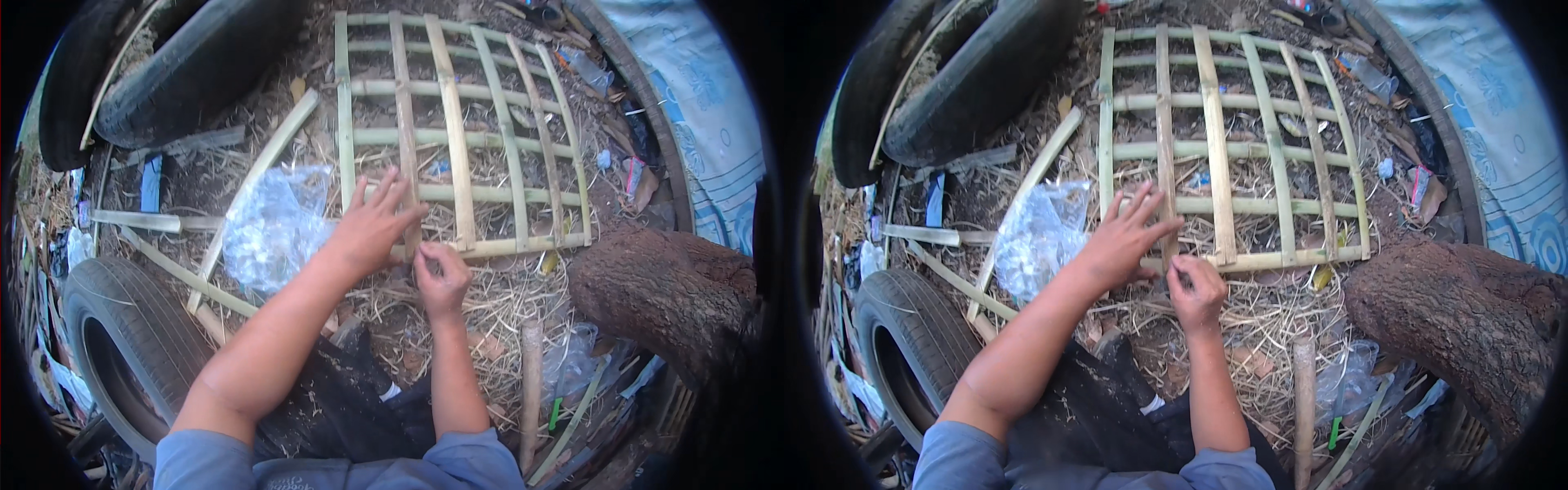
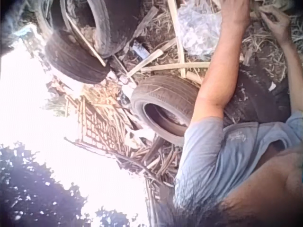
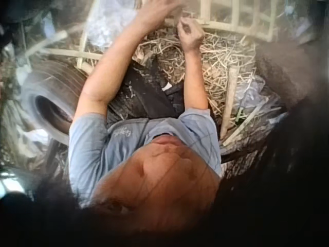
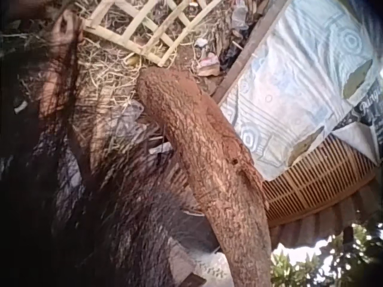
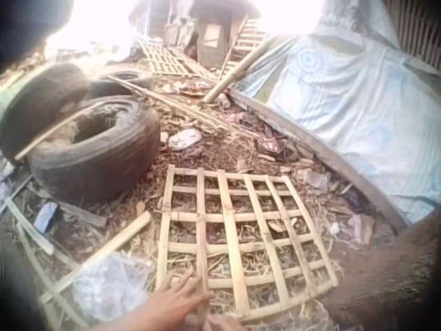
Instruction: The person shaves a bamboo strip using a knife, then places and fits the strip onto a bamboo grid frame by hand.
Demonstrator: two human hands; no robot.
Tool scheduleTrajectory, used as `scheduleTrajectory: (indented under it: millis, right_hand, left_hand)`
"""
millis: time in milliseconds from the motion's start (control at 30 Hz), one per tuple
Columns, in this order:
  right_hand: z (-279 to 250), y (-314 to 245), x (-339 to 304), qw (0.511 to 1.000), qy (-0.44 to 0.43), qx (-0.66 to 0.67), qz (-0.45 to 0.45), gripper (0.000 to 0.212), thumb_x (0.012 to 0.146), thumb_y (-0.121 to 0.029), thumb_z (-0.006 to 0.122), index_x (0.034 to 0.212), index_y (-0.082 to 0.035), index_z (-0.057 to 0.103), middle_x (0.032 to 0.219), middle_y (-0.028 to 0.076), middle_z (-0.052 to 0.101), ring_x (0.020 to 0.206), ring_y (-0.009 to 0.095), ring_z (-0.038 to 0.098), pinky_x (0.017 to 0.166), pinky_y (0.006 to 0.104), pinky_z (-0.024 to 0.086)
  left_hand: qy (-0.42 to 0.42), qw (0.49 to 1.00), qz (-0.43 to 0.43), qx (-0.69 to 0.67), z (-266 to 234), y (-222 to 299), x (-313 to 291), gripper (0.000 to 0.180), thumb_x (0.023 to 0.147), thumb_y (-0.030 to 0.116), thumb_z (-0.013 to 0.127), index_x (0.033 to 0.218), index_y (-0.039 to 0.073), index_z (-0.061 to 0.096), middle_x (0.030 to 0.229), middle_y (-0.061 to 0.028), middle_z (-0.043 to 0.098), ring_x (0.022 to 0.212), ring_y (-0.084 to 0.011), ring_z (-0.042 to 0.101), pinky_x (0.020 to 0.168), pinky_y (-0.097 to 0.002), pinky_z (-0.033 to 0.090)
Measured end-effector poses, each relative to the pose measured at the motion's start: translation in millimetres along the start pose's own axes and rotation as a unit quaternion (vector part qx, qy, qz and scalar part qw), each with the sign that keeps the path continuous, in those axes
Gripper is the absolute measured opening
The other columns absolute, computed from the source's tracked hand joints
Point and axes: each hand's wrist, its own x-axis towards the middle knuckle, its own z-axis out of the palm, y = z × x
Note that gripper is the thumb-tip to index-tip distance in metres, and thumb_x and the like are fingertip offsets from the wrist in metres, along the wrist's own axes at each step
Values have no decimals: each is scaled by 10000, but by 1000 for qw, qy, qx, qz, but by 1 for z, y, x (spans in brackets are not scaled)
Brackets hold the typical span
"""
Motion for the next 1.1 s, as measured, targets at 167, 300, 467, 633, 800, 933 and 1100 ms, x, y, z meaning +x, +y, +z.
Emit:
scheduleTrajectory:
  millis: [167, 300, 467, 633, 800, 933, 1100]
  right_hand:
    - [0, -1, -4, 999, 1, -21, -43, 153, 701, 54, 729, 818, -15, 659, 815, 134, 679, 738, 281, 674, 678, 353, 544]
    - [-1, 3, -6, 998, -22, -32, -51, 154, 710, 46, 726, 835, -21, 667, 842, 140, 683, 767, 296, 680, 698, 364, 552]
    - [-3, 1, -1, 996, -22, -50, -73, 163, 721, 48, 720, 861, -13, 664, 867, 153, 687, 790, 305, 687, 713, 373, 554]
    - [-1, 5, -3, 997, -29, -25, -63, 138, 739, 60, 709, 842, -6, 645, 859, 156, 686, 773, 303, 688, 692, 359, 552]
    - [-2, 7, -4, 996, -33, -32, -75, 132, 748, 68, 704, 842, -2, 641, 862, 153, 689, 775, 301, 689, 690, 356, 551]
    - [-3, 7, -4, 996, -43, -35, -73, 144, 742, 74, 700, 851, 1, 640, 862, 154, 685, 773, 307, 685, 687, 359, 548]
    - [-2, 5, -5, 995, -34, -34, -91, 162, 727, 85, 696, 849, -4, 636, 853, 151, 680, 751, 305, 676, 670, 367, 543]
  left_hand:
    - [-9, 1000, -10, -6, 5, 5, -3, 815, 652, 289, 829, 1368, 241, 443, 1518, -175, 277, 1447, -361, 163, 1146, -575, 164]
    - [-9, 1000, -23, 13, 12, 6, -2, 809, 652, 325, 825, 1366, 262, 450, 1519, -164, 282, 1451, -349, 157, 1147, -580, 144]
    - [-1, 999, -16, 38, 4, 5, 2, 811, 639, 352, 829, 1359, 264, 467, 1529, -122, 283, 1454, -353, 135, 1147, -587, 134]
    - [-5, 999, 9, 34, 10, -4, 4, 850, 607, 355, 847, 1360, 243, 468, 1532, -83, 287, 1456, -338, 136, 1151, -588, 133]
    - [21, 999, 29, -4, 11, -8, 5, 736, 594, 344, 852, 1255, 203, 561, 1485, -121, 338, 1451, -323, 157, 1163, -565, 142]
    - [52, 995, 78, -25, 13, -4, 6, 623, 594, 293, 841, 1155, 172, 597, 1435, -121, 408, 1450, -331, 161, 1168, -560, 132]
    - [38, 991, 90, -95, 22, -6, 8, 477, 595, 252, 829, 1019, 141, 638, 1421, -122, 436, 1444, -351, 168, 1170, -560, 125]
